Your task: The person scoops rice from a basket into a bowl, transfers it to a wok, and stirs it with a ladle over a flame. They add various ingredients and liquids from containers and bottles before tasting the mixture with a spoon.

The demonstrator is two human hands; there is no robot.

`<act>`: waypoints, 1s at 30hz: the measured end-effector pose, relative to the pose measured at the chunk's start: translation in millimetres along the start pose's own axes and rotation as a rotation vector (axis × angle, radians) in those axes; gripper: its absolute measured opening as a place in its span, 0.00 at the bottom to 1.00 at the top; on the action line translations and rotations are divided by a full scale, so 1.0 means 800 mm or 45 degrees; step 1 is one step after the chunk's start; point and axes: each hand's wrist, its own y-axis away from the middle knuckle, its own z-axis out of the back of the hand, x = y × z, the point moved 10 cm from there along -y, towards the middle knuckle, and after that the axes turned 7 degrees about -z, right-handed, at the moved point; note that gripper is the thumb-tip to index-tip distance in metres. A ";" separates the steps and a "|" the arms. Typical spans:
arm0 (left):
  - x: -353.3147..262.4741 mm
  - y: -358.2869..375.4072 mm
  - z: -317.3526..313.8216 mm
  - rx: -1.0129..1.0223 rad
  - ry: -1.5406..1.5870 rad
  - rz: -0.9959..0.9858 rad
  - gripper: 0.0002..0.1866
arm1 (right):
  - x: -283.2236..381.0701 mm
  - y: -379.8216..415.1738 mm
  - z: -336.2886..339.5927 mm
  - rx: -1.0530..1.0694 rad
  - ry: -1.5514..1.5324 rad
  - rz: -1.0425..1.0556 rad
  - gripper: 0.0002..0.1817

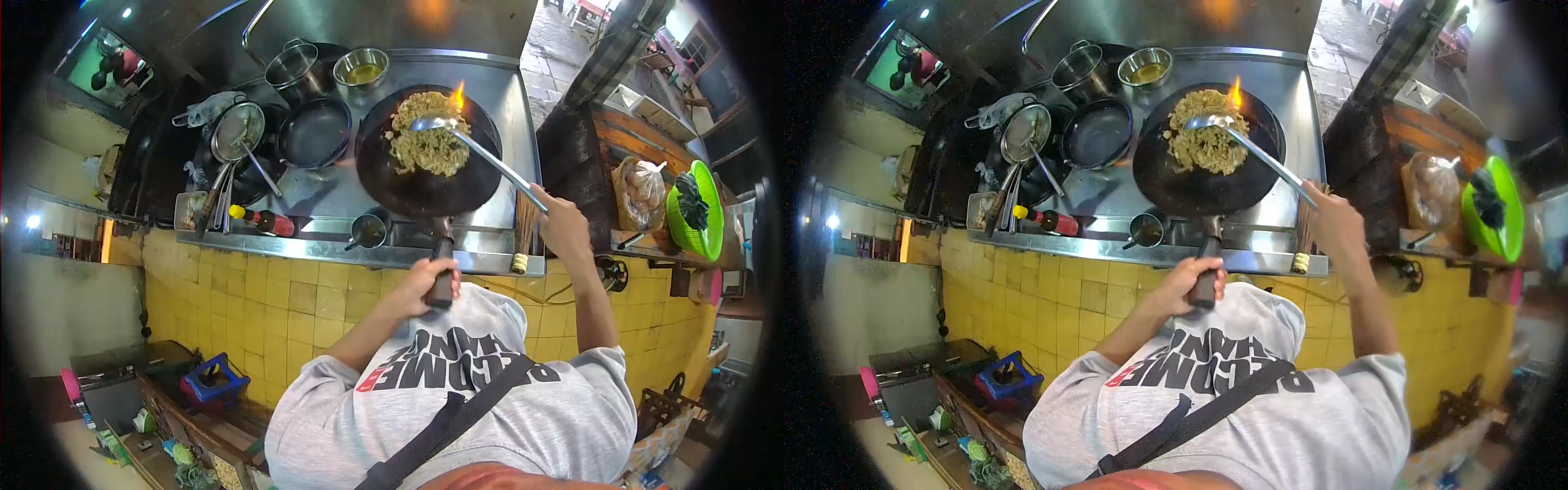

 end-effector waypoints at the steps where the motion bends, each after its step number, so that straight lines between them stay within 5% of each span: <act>1: -0.004 -0.019 0.026 0.002 -0.110 -0.048 0.08 | 0.002 0.002 -0.007 0.015 -0.003 0.003 0.23; 2: -0.030 -0.065 0.066 -0.087 -0.112 -0.358 0.08 | 0.006 0.008 -0.006 -0.089 -0.173 0.031 0.23; 7: -0.050 -0.161 0.128 -0.068 -0.228 -0.492 0.08 | 0.035 -0.057 -0.155 -0.196 -0.229 0.088 0.33; 9: -0.037 -0.168 0.139 -0.105 -0.227 -0.484 0.09 | 0.034 -0.089 -0.242 0.100 -0.034 0.050 0.37; 14: -0.039 -0.165 0.149 -0.147 -0.284 -0.479 0.12 | 0.028 -0.073 -0.137 -0.017 -0.280 0.149 0.24; 18: -0.041 -0.165 0.156 -0.195 -0.325 -0.489 0.12 | -0.001 -0.070 -0.198 -0.064 -0.329 -0.149 0.28; 19: -0.042 -0.164 0.157 -0.194 -0.328 -0.485 0.12 | 0.003 -0.081 -0.252 -0.186 -0.456 0.057 0.30; 21: -0.042 -0.164 0.158 -0.203 -0.363 -0.466 0.13 | 0.055 -0.054 -0.219 0.472 -0.884 -0.084 0.28; 23: -0.042 -0.161 0.158 -0.192 -0.358 -0.461 0.13 | 0.041 -0.073 -0.189 0.438 -0.874 -0.019 0.25; 25: -0.046 -0.161 0.158 -0.181 -0.362 -0.462 0.13 | 0.057 -0.056 -0.120 0.164 -0.521 0.397 0.26; 30: -0.046 -0.161 0.161 -0.197 -0.421 -0.462 0.13 | 0.047 -0.042 -0.126 0.246 -0.367 0.306 0.22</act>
